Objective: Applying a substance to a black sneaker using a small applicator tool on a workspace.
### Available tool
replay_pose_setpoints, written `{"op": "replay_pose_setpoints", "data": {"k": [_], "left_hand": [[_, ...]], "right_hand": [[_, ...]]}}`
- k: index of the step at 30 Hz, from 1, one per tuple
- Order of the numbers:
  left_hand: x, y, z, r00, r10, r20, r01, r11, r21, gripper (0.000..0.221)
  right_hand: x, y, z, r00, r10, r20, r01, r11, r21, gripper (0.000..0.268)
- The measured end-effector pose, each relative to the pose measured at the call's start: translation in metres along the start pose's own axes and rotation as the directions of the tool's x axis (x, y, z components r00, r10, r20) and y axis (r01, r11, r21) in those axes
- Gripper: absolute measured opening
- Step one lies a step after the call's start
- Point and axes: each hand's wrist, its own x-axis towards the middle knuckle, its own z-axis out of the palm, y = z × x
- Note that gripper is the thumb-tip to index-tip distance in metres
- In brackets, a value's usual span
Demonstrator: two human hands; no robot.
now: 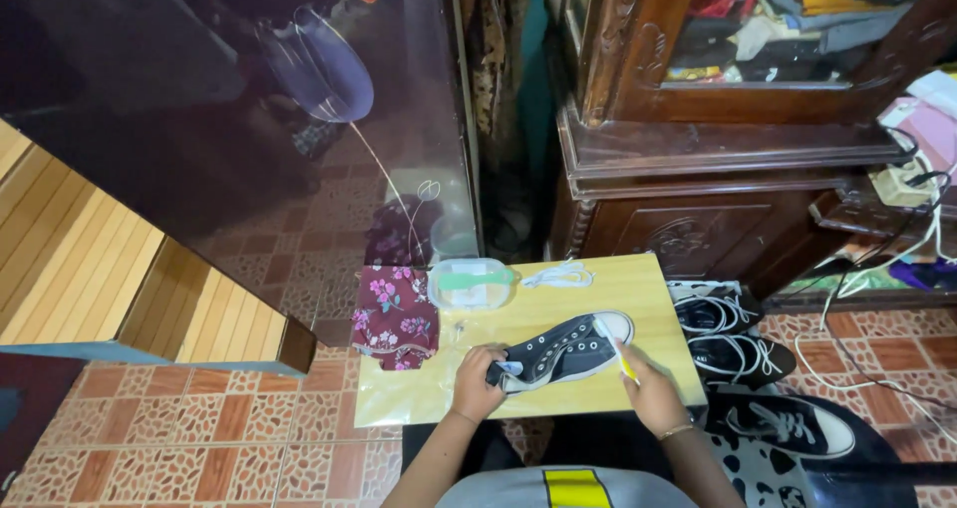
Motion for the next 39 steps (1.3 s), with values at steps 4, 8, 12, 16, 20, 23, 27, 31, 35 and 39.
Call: {"op": "replay_pose_setpoints", "data": {"k": [4, 8, 12, 16, 20, 23, 27, 31, 35, 39], "left_hand": [[0.001, 0.0, -0.001, 1.0, -0.011, 0.007, 0.012, 1.0, -0.018, 0.034], [-0.002, 0.0, -0.003, 1.0, 0.012, -0.001, -0.012, 1.0, -0.015, 0.031], [-0.001, -0.004, -0.001, 1.0, 0.011, 0.003, -0.011, 1.0, -0.006, 0.031], [0.001, -0.002, 0.0, 1.0, 0.026, 0.0, -0.026, 0.999, -0.021, 0.032], [0.001, -0.001, -0.001, 1.0, 0.014, 0.004, -0.014, 1.0, -0.022, 0.031], [0.001, -0.003, -0.001, 1.0, -0.005, 0.016, 0.006, 1.0, -0.02, 0.032], [0.0, -0.003, 0.001, 0.998, -0.05, 0.028, 0.051, 0.998, -0.026, 0.033], [0.001, -0.007, 0.002, 0.998, -0.053, 0.032, 0.054, 0.998, -0.025, 0.033], [-0.002, -0.01, 0.003, 0.998, -0.055, 0.043, 0.056, 0.998, -0.017, 0.031], [0.001, -0.007, 0.001, 0.999, -0.041, 0.036, 0.043, 0.998, -0.042, 0.03]], "right_hand": [[-0.004, -0.014, 0.002, 0.995, -0.042, 0.09, 0.05, 0.994, -0.093, 0.067], [-0.002, -0.016, -0.015, 0.999, -0.035, -0.008, 0.035, 0.998, -0.054, 0.068], [-0.005, -0.024, -0.002, 0.998, -0.054, 0.041, 0.059, 0.99, -0.126, 0.069], [-0.004, -0.01, -0.002, 0.998, -0.063, 0.01, 0.064, 0.993, -0.099, 0.066], [0.002, 0.003, -0.008, 0.996, -0.08, -0.04, 0.074, 0.989, -0.124, 0.067], [-0.001, 0.012, 0.013, 0.995, -0.103, 0.017, 0.104, 0.988, -0.11, 0.069], [0.0, 0.022, 0.011, 0.927, -0.365, -0.089, 0.364, 0.931, -0.026, 0.058], [0.002, 0.017, 0.002, 0.991, -0.12, -0.052, 0.119, 0.993, -0.016, 0.063], [-0.013, 0.009, 0.014, 0.982, -0.164, 0.092, 0.159, 0.985, 0.063, 0.057], [-0.002, 0.037, -0.001, 0.986, -0.094, 0.134, 0.073, 0.985, 0.153, 0.062]]}}
